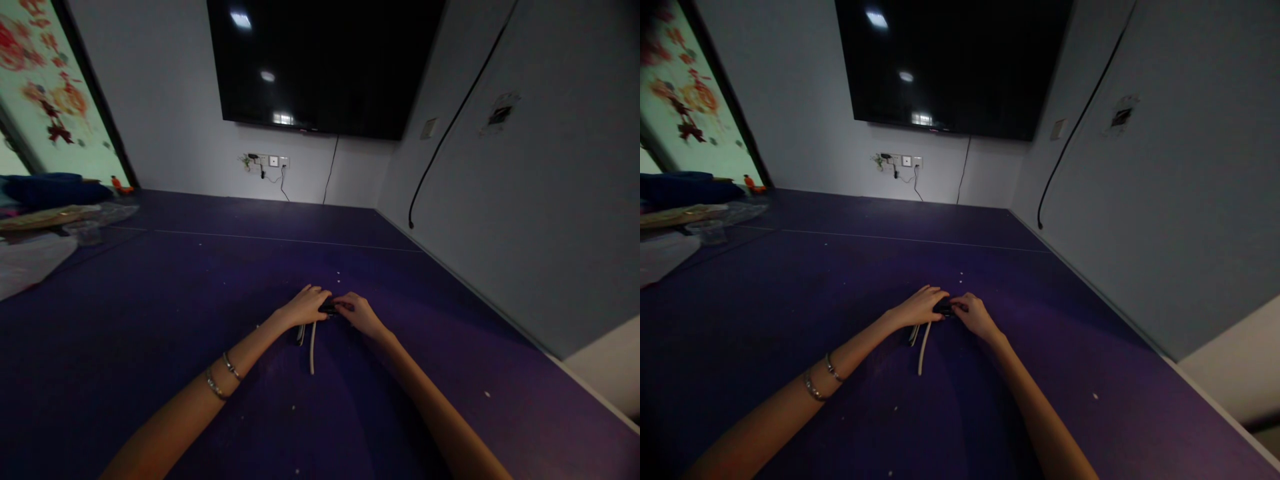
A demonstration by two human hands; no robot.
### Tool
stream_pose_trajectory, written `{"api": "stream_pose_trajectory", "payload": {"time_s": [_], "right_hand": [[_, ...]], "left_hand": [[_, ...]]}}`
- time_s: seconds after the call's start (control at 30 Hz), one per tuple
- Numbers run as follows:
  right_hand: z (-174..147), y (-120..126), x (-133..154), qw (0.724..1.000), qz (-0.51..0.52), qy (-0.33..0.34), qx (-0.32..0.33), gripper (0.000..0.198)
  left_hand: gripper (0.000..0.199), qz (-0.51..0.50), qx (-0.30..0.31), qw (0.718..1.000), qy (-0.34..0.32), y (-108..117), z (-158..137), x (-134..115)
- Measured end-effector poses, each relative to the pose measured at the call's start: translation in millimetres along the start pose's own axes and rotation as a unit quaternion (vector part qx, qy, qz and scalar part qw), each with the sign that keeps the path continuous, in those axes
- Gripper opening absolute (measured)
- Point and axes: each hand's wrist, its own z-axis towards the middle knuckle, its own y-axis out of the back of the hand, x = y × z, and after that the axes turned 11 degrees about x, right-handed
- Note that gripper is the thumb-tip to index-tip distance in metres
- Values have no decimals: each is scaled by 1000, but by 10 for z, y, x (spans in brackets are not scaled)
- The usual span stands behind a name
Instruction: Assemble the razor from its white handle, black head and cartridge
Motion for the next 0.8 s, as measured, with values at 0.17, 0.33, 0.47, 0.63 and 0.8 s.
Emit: {"api": "stream_pose_trajectory", "payload": {"time_s": [0.17,0.33,0.47,0.63,0.8], "right_hand": [[-21,13,-79,990,125,-44,-47,32],[-47,43,-210,954,244,-82,-153,37],[-57,63,-245,939,265,-107,-191,39],[-52,48,-244,943,256,-111,-181,37],[-55,44,-244,948,246,-118,-167,35]], "left_hand": [[23,6,-31,996,78,449,-137,-75],[24,3,32,985,172,735,-368,-172],[25,-13,110,969,220,587,-501,-243],[37,-13,123,958,259,293,-599,-278],[40,1,124,957,264,116,-619,-285]]}}
